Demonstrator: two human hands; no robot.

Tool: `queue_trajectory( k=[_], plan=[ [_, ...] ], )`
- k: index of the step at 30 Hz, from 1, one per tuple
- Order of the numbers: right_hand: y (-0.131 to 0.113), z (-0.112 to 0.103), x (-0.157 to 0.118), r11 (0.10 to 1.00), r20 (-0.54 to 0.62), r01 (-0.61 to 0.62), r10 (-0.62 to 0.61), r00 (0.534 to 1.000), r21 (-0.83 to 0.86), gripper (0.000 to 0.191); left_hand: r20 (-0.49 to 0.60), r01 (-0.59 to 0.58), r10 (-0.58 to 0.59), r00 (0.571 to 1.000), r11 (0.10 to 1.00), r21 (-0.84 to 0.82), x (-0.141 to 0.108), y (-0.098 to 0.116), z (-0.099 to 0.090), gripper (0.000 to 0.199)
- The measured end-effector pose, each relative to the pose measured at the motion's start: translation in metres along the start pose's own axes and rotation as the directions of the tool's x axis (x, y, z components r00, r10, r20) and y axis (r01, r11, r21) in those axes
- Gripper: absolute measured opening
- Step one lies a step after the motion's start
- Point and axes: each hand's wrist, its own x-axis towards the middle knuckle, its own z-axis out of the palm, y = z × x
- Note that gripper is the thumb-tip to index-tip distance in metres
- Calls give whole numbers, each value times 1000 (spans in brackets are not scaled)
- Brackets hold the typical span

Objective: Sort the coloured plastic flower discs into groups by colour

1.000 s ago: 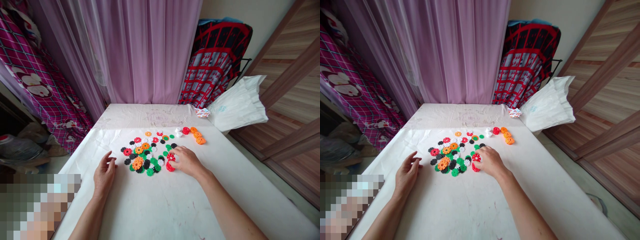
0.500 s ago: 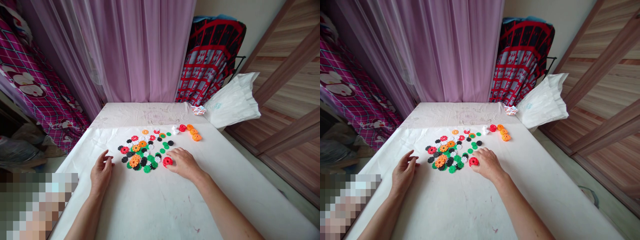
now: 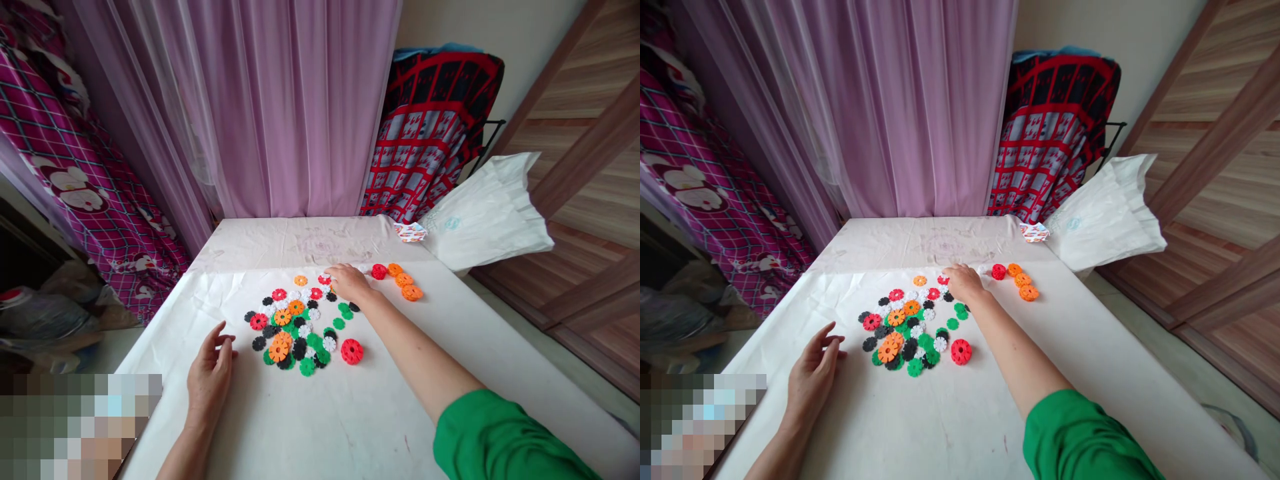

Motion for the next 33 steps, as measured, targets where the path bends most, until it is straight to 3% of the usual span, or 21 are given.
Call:
queue_trajectory(
  k=[4,7,11,19,27,33],
  plan=[
    [1,9,25,996,76,44,-38,996,-83,47,-1,10,-10,1000,1000,-17,0,-1,0,61],
    [6,11,26,993,95,34,-22,995,-117,36,-6,9,-10,1000,1000,-12,-1,0,1,61],
    [16,6,22,990,80,6,5,997,-139,35,4,10,-10,1000,1000,-5,-1,-1,2,62],
    [8,-1,36,984,177,155,-139,974,-84,25,0,21,-21,1000,1000,-16,-1,2,2,62],
    [-4,-2,45,996,219,60,-44,975,-69,27,8,23,-23,1000,1000,-7,-1,0,1,61],
    [-6,0,44,997,160,-34,22,987,71,35,15,6,-6,1000,1000,-5,1,-1,1,60]
  ],
)
